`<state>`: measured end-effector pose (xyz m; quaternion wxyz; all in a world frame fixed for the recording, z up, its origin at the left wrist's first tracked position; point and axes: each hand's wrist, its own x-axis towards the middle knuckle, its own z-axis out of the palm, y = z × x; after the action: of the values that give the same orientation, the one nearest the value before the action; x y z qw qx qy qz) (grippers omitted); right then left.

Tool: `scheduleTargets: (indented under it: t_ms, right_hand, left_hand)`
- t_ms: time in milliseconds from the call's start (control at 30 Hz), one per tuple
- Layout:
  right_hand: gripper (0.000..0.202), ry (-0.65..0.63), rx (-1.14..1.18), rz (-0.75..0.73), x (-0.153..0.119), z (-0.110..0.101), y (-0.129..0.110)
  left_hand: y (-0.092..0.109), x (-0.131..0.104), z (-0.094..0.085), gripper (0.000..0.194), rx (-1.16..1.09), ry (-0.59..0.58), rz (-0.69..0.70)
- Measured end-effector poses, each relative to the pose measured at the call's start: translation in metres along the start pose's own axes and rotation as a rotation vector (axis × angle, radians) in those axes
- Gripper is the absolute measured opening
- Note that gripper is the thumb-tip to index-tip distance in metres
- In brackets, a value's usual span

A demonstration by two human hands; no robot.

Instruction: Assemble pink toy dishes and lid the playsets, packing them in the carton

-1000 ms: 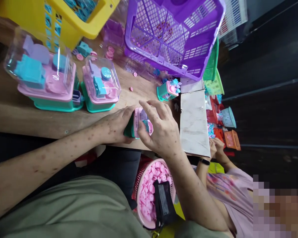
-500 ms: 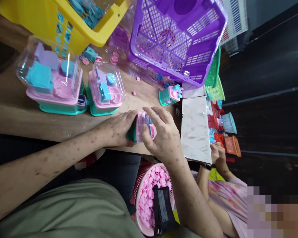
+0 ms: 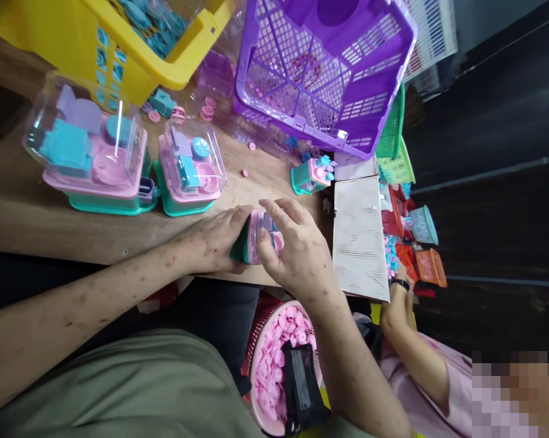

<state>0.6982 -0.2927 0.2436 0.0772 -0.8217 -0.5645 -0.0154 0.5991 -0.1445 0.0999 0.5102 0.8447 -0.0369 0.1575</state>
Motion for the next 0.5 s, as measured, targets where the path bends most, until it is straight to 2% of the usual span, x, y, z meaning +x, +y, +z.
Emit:
scheduleTargets:
  t_ms: [100, 167, 267, 367, 433, 500]
  right_hand:
    - [0.048, -0.005, 0.044, 0.004, -0.002, 0.001, 0.003]
    - [0.051, -0.002, 0.157, 0.058, -0.009, 0.003, 0.008]
    - [0.059, 0.007, 0.432, 0.258, -0.023, 0.013, 0.018]
    - [0.075, 0.053, 0.715, 0.468, -0.024, 0.029, 0.023]
    - [0.084, 0.093, 0.809, 0.498, -0.012, 0.040, 0.020]
    - [0.087, 0.093, 0.826, 0.443, 0.010, 0.048, 0.017]
  left_hand:
    - [-0.003, 0.002, 0.001, 0.103, -0.004, 0.014, 0.024]
    - [-0.005, 0.003, 0.002, 0.106, -0.007, 0.018, 0.037]
    - [-0.003, -0.002, 0.003, 0.116, -0.004, 0.006, 0.046]
    - [0.015, -0.020, -0.006, 0.116, 0.099, 0.072, 0.026]
    - [0.036, -0.038, -0.017, 0.099, 0.188, 0.153, 0.020]
    - [0.058, -0.055, -0.032, 0.068, 0.230, 0.149, 0.004]
